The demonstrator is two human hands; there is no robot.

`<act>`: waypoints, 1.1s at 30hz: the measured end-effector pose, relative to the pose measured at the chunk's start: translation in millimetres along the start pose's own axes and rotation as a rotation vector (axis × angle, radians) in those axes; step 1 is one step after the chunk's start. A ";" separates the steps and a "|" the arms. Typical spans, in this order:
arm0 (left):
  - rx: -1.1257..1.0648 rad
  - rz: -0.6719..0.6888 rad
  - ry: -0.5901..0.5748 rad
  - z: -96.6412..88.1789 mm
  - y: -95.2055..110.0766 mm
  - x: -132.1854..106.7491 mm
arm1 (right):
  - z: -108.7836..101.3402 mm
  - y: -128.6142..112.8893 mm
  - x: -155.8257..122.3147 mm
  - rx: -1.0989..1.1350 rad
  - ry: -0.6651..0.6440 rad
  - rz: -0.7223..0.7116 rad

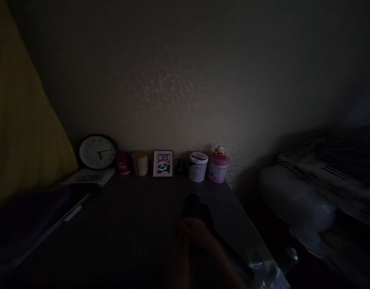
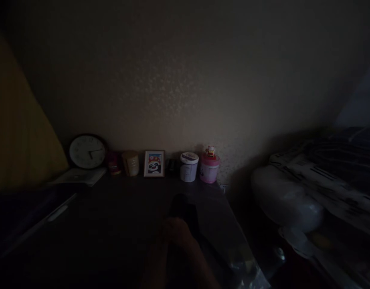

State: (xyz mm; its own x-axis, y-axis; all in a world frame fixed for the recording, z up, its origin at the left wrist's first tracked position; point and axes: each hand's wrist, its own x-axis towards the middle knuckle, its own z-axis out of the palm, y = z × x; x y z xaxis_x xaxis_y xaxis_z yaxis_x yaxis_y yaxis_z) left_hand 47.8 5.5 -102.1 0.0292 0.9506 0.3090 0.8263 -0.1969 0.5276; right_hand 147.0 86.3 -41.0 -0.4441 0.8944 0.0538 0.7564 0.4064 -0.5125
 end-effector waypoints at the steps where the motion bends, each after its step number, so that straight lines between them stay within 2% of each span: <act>1: 0.001 0.001 0.000 -0.1 0.3 -0.4 | -0.5 -0.4 -0.8 0.006 0.004 -0.014; 6: 0.010 -0.002 -0.007 0.9 0.8 -2.0 | 1.3 -6.7 -11.6 -0.001 0.059 -0.054; 9: 0.015 -0.006 -0.010 1.5 0.0 -1.3 | 1.3 -8.3 -22.7 0.075 0.132 -0.129; 12: 0.016 -0.011 -0.011 2.1 -0.7 -1.6 | 0.7 -1.5 -29.8 0.142 0.228 -0.214; 14: 0.017 -0.017 -0.012 2.8 -0.9 -3.1 | 1.6 7.5 -27.7 0.101 0.247 -0.258; 18: 0.023 -0.033 -0.022 4.8 -1.4 -6.5 | 4.9 28.1 -4.1 -0.022 0.245 -0.291; 25: 0.044 -0.061 -0.039 5.9 -4.5 -5.3 | -3.1 52.7 57.5 -0.172 0.204 -0.209; 29: 0.055 -0.069 -0.039 5.9 -5.3 -3.4 | -6.2 64.9 83.0 -0.185 0.176 -0.095; 33: 0.065 -0.074 -0.026 7.1 -4.8 -3.3 | -14.7 76.5 89.8 -0.194 0.248 0.042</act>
State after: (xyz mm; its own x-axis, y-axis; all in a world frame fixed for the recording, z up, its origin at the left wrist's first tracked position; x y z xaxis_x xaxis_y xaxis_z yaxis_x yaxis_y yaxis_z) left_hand 47.8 5.0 -111.3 -0.0191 0.9680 0.2500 0.8614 -0.1110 0.4957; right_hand 172.0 200.4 -62.8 -0.2981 0.9195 0.2561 0.8594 0.3753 -0.3473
